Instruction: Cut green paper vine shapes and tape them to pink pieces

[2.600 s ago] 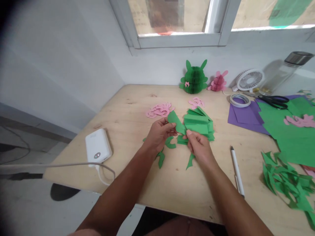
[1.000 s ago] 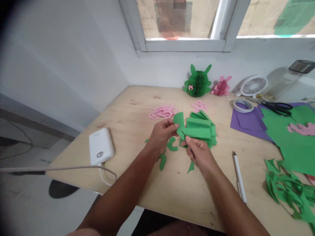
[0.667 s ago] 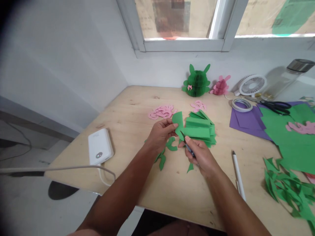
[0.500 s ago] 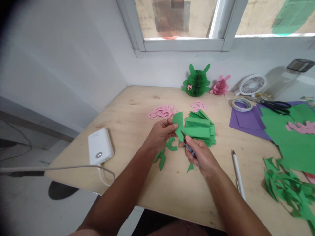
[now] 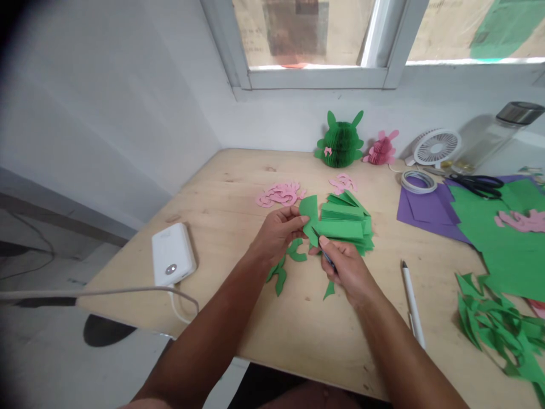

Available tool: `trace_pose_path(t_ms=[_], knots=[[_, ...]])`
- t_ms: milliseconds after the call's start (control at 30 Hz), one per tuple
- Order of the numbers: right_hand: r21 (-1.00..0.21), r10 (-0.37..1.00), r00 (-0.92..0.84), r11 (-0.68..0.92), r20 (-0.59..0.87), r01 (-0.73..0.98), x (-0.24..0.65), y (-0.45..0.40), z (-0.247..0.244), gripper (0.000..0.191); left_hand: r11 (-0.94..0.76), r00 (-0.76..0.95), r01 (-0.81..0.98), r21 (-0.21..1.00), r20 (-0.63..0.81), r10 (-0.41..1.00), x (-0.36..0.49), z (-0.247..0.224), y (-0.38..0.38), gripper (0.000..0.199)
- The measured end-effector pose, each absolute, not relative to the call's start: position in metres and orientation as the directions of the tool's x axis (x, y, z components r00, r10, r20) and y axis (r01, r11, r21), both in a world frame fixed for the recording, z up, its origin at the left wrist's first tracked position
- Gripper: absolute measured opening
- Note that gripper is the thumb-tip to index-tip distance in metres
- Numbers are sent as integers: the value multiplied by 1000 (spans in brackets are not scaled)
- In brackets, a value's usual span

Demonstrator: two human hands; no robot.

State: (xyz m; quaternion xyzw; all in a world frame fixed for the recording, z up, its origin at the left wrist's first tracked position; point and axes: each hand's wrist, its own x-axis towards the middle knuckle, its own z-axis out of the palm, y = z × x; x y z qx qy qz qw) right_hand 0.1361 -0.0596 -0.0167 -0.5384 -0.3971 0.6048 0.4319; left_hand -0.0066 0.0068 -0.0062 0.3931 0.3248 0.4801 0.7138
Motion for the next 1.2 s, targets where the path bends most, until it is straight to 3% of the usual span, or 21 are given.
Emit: trace_pose_path(t_ms=[600,1200], knots=[[-976,977,66,-208,-204,61,133,-57,-18,54,111,211,-357,927,-35,977,0,-10,6,21],[-973,973,101,-217,-209,73,132,-56,-17,52,175,221,-408,896,-90,971,2,-11,4,21]])
